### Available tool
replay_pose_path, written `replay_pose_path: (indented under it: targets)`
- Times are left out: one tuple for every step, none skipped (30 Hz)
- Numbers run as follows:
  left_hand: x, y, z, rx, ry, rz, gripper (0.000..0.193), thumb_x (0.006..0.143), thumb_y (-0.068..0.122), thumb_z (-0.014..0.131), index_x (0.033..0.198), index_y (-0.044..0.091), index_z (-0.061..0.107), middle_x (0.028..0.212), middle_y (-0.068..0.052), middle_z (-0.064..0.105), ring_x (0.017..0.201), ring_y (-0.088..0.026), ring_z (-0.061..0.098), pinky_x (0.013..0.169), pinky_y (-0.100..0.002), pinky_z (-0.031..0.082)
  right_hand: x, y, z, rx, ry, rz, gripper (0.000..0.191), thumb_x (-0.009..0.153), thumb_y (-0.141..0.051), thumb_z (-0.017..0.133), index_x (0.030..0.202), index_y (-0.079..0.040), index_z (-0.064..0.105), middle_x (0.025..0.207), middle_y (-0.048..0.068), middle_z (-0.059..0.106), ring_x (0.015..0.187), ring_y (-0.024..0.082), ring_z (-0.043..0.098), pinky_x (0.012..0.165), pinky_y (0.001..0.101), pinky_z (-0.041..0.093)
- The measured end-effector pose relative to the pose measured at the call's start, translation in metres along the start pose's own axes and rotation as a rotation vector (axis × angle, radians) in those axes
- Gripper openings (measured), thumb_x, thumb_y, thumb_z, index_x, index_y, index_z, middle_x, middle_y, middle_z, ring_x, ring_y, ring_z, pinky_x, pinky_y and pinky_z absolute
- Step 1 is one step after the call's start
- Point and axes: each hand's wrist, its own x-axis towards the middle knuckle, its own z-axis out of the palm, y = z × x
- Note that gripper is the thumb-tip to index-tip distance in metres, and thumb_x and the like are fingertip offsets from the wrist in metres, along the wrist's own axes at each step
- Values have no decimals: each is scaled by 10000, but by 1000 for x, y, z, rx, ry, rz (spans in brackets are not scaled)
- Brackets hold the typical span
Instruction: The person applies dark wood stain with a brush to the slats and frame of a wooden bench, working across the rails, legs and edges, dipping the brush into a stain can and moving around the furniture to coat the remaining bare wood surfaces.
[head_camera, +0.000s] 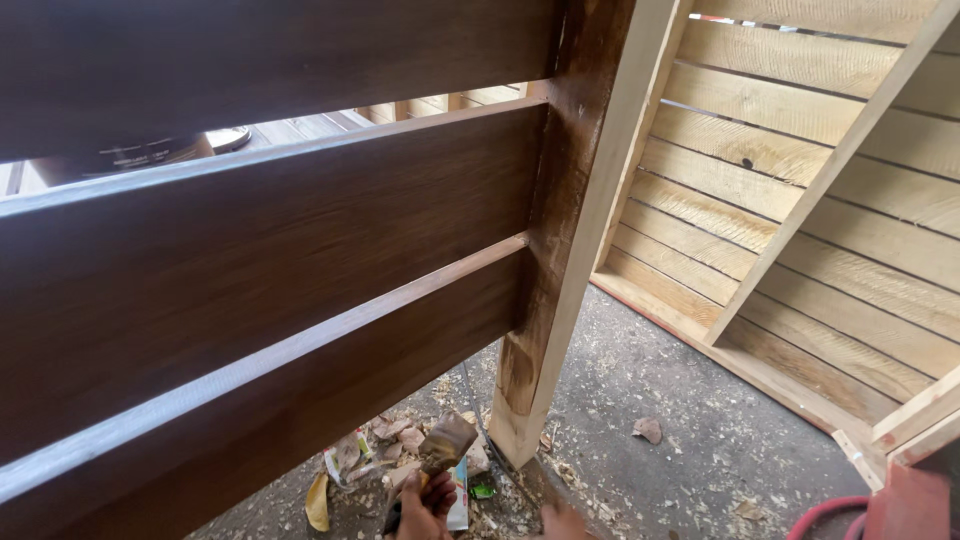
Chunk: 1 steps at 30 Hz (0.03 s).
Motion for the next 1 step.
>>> replay_pose_path:
  targets:
    - [6, 6, -3, -4, -23, -2, 336, 1021, 274, 521, 1112, -33, 622, 820, -217, 717, 616, -260, 675, 550, -358, 578, -1, -4, -1, 6, 1, 0, 587, 925, -481, 692, 1375, -116, 599, 1498, 197, 454, 1419, 377, 422, 1204, 506, 358]
